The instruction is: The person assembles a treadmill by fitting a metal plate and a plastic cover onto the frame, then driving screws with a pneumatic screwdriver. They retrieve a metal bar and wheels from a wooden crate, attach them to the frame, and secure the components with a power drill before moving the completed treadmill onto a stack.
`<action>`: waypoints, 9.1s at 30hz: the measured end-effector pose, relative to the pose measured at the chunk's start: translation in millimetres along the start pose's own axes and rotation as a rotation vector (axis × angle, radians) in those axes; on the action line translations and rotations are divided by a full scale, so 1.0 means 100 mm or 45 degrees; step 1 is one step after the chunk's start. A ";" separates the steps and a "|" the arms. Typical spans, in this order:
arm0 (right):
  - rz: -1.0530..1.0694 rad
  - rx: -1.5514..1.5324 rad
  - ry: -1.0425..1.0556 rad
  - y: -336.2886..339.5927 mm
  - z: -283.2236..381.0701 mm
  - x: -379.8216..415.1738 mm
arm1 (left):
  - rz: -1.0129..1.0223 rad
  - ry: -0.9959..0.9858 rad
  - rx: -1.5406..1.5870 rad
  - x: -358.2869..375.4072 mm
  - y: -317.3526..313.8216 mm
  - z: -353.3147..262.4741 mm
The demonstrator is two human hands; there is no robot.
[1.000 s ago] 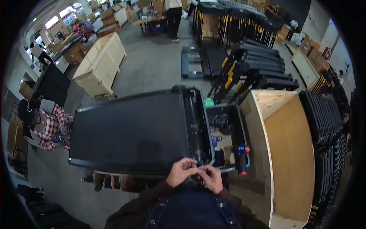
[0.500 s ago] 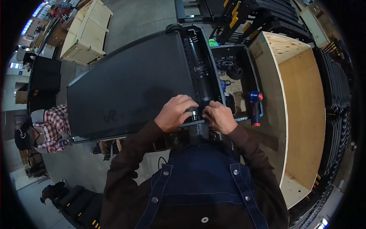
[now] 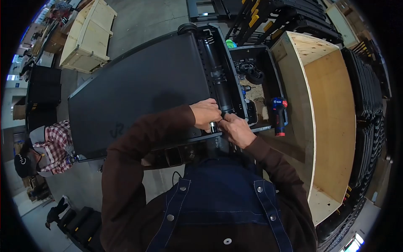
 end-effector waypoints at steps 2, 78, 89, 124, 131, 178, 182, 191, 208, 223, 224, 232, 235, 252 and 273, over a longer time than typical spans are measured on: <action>-0.001 0.012 0.002 0.00 -0.04 -0.01 | 0.059 -0.011 0.011 -0.04 0.00 0.04; -0.354 -0.990 -0.700 0.94 -1.02 1.69 | 0.121 0.004 0.070 -0.12 -0.34 -0.13; -0.409 -1.126 -0.787 0.85 -1.10 1.69 | 0.063 -0.064 -0.129 -0.14 -0.38 -0.14; -0.865 -1.213 -0.588 1.36 -1.63 2.19 | 0.186 0.019 -0.043 -0.21 -0.30 -0.19; -1.159 -0.394 -0.763 1.25 -2.43 2.06 | 0.162 -0.030 -0.148 -0.20 -0.31 -0.21; -0.734 -1.826 -0.540 0.50 -0.45 2.02 | 0.018 2.039 0.676 1.02 -4.67 -0.89; -0.804 -1.352 -0.665 0.22 -0.80 2.12 | -0.050 1.935 0.499 1.05 -4.72 -0.93; -0.785 -0.629 -0.534 0.38 -0.10 1.70 | -0.223 1.941 0.617 1.41 -4.26 -1.03; -0.271 -1.250 -0.409 0.58 -0.06 1.50 | -1.973 -0.064 2.832 -0.21 -0.34 -1.27; -0.241 -0.656 -0.101 1.80 -1.13 1.49 | -1.667 0.750 2.497 -1.40 0.13 -0.63; -0.266 -0.688 -0.111 1.83 -1.17 1.48 | -1.652 0.763 2.500 -1.50 0.14 -0.56; -0.607 -1.652 -0.593 1.76 -1.65 1.29 | -1.650 0.922 2.823 -2.36 0.05 0.19; -0.660 -1.636 -0.616 1.83 -1.91 1.26 | -1.655 1.360 2.771 -2.61 -0.77 0.57; -0.613 -1.493 -0.792 2.07 -1.98 1.19 | -0.387 2.573 0.621 -2.58 -1.97 1.11; -0.774 -1.493 -0.845 2.16 -2.01 1.30 | -0.601 2.172 0.443 -2.84 -1.90 1.32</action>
Point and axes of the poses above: each hand's wrist, its own x-axis away from the middle knuckle, its own y-axis out of the back of the hand, z = x × y, the point moved 5 cm from there along -x, towards the middle knuckle, and after that the axes turned 14 degrees about -x, right-handed, at the moved point
